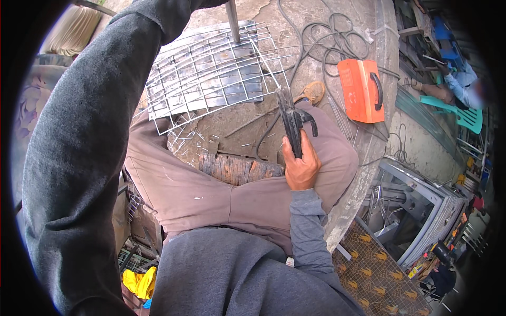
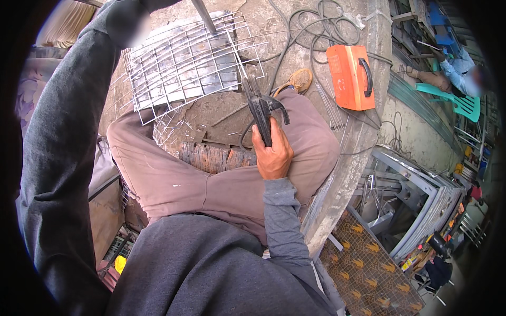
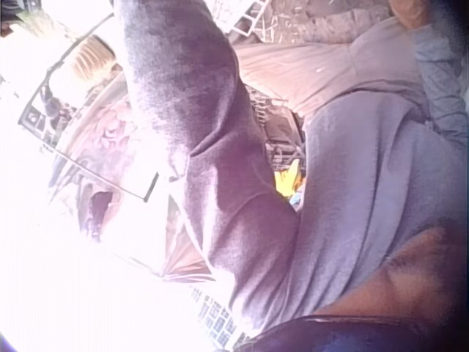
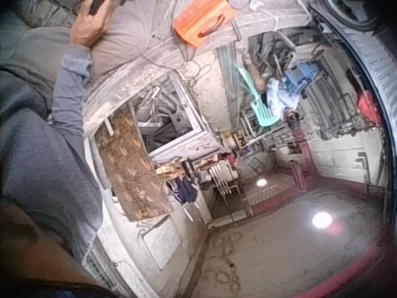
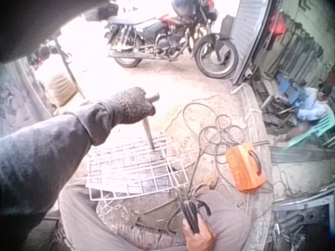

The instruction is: Welding metal rods onto a metal grid frame.

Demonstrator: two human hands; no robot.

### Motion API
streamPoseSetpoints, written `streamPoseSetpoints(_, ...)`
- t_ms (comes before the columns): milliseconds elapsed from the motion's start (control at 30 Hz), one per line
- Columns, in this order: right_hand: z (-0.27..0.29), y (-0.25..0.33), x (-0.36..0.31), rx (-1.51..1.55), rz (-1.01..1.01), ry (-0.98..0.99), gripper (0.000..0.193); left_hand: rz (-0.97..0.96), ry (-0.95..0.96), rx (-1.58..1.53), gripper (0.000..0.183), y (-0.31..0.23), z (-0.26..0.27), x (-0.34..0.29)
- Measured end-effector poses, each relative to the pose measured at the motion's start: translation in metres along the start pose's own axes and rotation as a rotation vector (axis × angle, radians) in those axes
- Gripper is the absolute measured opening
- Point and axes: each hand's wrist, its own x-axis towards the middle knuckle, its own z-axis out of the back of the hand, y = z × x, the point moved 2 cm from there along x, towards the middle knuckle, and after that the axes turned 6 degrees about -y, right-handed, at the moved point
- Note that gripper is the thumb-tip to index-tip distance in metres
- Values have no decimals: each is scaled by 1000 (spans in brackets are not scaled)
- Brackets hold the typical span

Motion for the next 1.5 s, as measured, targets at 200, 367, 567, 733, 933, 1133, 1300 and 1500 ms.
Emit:
streamPoseSetpoints(200,1,-1,-1,35,5,-44,42,-69,4,43,49,1,-4,4)
streamPoseSetpoints(367,0,0,-1,20,10,-38,42,-1,20,18,47,5,-6,5)
streamPoseSetpoints(567,-1,-2,-1,7,30,-31,41,-101,22,37,48,-3,3,-3)
streamPoseSetpoints(733,0,-3,-1,27,13,-32,41,23,3,-3,46,-1,-1,0)
streamPoseSetpoints(933,1,-1,-2,42,-11,-39,41,-62,16,36,47,-1,-4,2)
streamPoseSetpoints(1133,-1,-7,-5,-45,-8,-11,42,28,-27,-18,45,1,1,-1)
streamPoseSetpoints(1300,2,-3,-5,13,-33,-14,41,-7,-52,-16,45,8,-8,5)
streamPoseSetpoints(1500,3,-6,-7,-4,-44,-45,43,-111,-1,70,47,1,-7,6)
